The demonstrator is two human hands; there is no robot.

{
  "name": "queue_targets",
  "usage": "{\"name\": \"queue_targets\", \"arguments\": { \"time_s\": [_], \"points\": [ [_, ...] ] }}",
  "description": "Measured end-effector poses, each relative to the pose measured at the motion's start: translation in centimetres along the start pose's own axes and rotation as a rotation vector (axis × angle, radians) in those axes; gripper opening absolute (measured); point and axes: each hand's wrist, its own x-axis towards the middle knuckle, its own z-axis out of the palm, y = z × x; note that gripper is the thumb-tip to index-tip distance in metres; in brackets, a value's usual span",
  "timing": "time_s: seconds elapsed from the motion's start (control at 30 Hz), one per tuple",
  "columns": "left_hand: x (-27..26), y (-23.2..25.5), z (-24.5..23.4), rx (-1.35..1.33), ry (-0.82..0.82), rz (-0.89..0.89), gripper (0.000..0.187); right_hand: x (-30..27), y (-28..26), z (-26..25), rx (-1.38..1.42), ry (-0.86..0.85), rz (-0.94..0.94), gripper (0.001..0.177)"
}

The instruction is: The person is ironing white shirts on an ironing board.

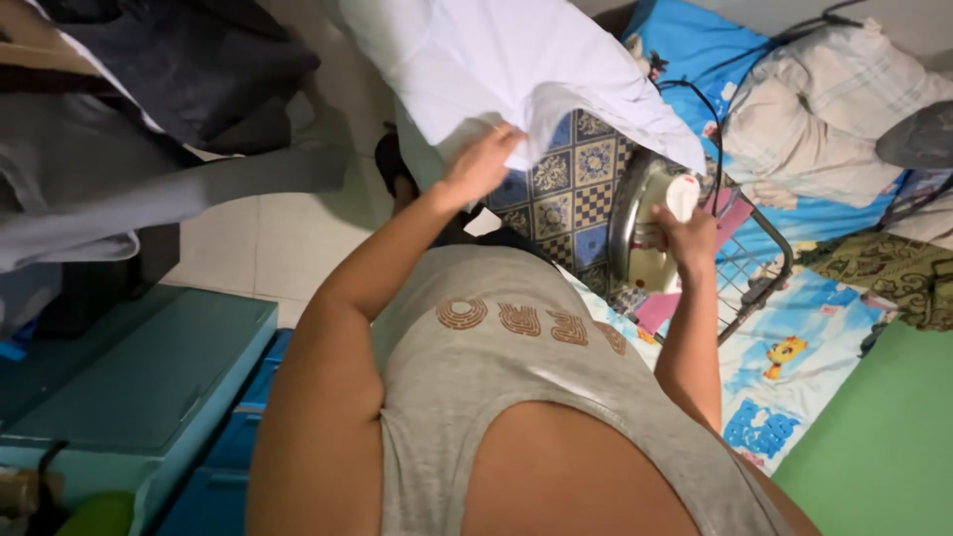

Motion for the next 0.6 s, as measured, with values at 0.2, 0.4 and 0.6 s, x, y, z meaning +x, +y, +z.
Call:
{"name": "queue_targets", "arguments": {
  "time_s": [0.2,0.4,0.6],
  "points": [
    [-1.4,-0.5,-5.8,0.097,0.218,0.092,0.027,-5.7,-6.6,-6.7,0.042,-0.066,0.014,0.027],
    [-1.3,-5.6,-10.1,0.312,0.504,0.091,0.038,-5.5,-17.7,-8.7,-0.433,-0.026,-0.316,0.035],
    [0.0,-8.1,-10.2,0.289,0.540,0.062,0.016,6.6,-25.3,0.8,-0.395,-0.248,-0.722,0.034]
  ]
}}
